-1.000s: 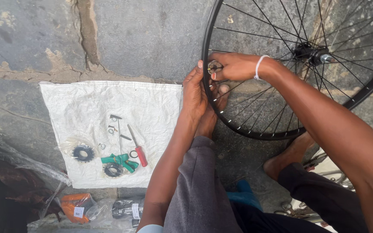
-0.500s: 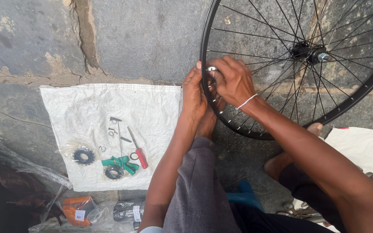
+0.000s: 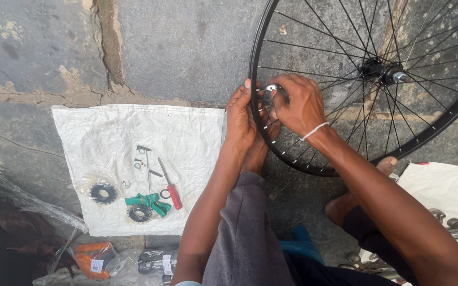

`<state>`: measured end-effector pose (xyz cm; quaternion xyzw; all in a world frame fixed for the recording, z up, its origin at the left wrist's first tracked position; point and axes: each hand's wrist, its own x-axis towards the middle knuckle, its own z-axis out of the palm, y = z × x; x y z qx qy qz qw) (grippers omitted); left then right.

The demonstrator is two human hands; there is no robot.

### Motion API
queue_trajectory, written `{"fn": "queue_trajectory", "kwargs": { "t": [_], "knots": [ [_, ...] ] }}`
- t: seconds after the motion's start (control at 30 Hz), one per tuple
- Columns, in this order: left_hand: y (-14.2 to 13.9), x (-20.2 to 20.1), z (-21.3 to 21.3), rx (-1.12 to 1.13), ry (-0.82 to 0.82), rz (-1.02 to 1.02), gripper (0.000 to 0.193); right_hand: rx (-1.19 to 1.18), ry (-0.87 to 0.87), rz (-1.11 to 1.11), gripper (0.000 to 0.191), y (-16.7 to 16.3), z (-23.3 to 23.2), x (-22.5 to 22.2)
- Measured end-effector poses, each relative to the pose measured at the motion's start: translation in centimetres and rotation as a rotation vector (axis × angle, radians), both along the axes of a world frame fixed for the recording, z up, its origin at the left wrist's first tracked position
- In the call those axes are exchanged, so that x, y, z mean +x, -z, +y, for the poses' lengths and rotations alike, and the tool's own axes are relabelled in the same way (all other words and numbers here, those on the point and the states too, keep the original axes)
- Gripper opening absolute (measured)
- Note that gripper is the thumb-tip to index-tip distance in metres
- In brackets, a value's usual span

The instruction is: The person assembles or repairs a bicycle wheel, inserting and tightening spoke nipples through the rim into the spokes by hand.

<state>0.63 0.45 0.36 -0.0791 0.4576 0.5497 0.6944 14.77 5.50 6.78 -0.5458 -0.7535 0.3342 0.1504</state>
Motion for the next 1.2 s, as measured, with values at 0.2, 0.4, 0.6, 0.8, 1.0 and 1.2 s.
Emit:
{"fn": "queue_trajectory", "kwargs": {
  "t": [0.2,0.4,0.6,0.8,1.0,1.2],
  "knots": [
    [-0.3,-0.8,2.5,0.078,0.037,0.005,0.031,-0.152,0.162,0.052,0.019,-0.8,-1.2,0.1],
    [0.1,0.2,0.6,0.074,0.039,0.083,0.028,0.313,0.147,0.041,0.022,-1.5,-3.7,1.3],
    [0.5,0.0,-1.0,-0.002,0.015,-0.038,0.032,0.251,0.104,-0.177,0.03,-0.5,-3.2,1.4],
    [0.1,0.0,-1.0,0.035,0.028,-0.064,0.038,-0.683,0.023,0.018,0.061,-1.1,2.6,0.1],
    [0.5,0.1,-1.0,0.011,0.025,-0.078,0.037,-0.869,-0.021,0.006,0.047,-0.2,4.7,-0.5],
    [0.7,-0.4,-0.6,-0.004,0.026,-0.094,0.033,0.446,-0.2,-0.178,0.019,-0.1,-1.7,-1.5]
  ]
}}
